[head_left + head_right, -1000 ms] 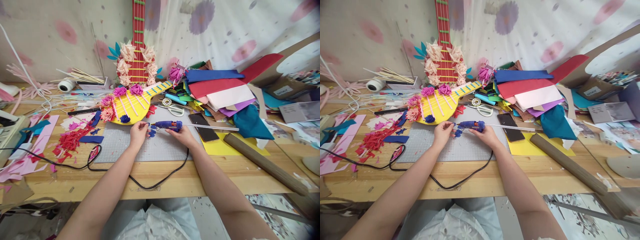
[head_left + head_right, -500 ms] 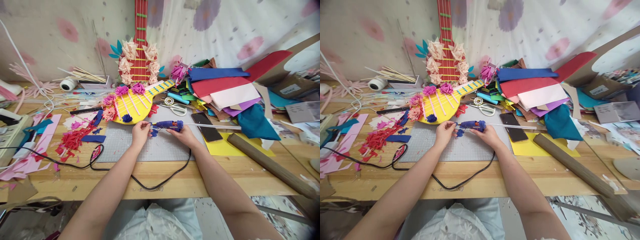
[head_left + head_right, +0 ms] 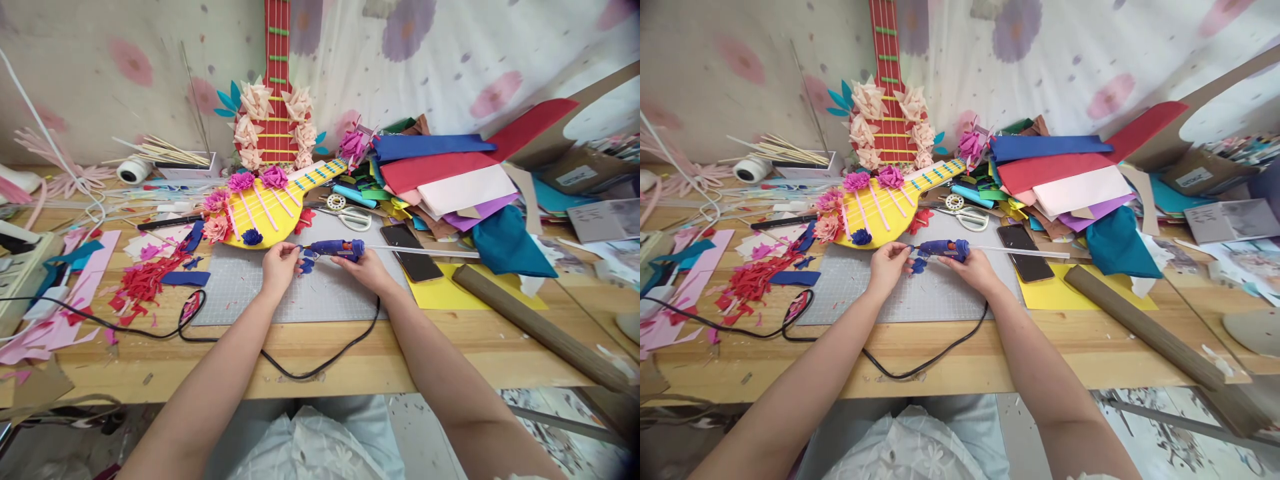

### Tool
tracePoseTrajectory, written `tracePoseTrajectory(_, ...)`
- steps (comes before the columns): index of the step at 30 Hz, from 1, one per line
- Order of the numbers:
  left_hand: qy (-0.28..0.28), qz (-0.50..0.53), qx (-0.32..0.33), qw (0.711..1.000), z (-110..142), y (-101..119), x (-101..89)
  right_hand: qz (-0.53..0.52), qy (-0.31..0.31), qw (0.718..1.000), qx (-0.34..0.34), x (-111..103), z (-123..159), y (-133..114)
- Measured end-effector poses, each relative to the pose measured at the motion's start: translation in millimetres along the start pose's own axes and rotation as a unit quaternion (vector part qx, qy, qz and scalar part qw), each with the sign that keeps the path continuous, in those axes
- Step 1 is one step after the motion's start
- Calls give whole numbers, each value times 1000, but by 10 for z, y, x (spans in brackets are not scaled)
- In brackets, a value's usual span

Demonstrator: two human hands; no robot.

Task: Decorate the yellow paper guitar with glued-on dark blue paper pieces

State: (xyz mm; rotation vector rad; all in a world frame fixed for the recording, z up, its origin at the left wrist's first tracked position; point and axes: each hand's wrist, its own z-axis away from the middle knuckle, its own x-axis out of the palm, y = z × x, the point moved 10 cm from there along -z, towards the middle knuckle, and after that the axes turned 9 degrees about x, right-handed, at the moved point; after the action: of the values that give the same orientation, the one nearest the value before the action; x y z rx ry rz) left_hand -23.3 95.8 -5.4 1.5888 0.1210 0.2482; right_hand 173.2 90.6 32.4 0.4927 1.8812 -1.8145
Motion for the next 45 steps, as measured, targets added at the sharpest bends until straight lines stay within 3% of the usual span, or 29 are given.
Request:
tracePoseTrajectory(8, -18, -19, 18, 999, 3, 8, 21, -17, 10, 1000, 4, -2, -10, 33)
tracePoseTrajectory(14, -47, -9, 27, 998, 25, 17, 65, -9, 89, 994, 61, -125, -67, 176)
tracePoseTrajectory(19, -69, 26, 16, 997, 65, 125, 101, 101, 168, 970, 143, -306, -181, 331)
tracePoseTrajectory(24, -98, 46, 4, 994, 106, 427, 102, 186, 189, 953, 146, -353, -253, 309)
tracePoseTrajectory(28, -67, 36, 19, 997, 26, 761, -164, 181, 188, 958, 118, -376, -224, 249)
tracePoseTrajectory(32, -2, 20, 35, 999, -119, 1021, -685, 183, 179, 963, 85, -484, -119, 153)
tracePoseTrajectory(36, 20, -32, 33, 999, -207, 1051, -1112, 330, 150, 914, 182, -686, 57, 200)
tracePoseTrajectory(39, 45, -63, 21, 997, -220, 923, -1289, 391, 92, 894, 198, -681, 149, 69)
tracePoseTrajectory(42, 53, -87, 22, 995, -230, 783, -1307, 354, 36, 920, 161, -405, 125, -226)
tracePoseTrajectory(45, 57, -103, 46, 992, -261, 703, -1289, 230, 37, 972, -13, 104, -18, -827)
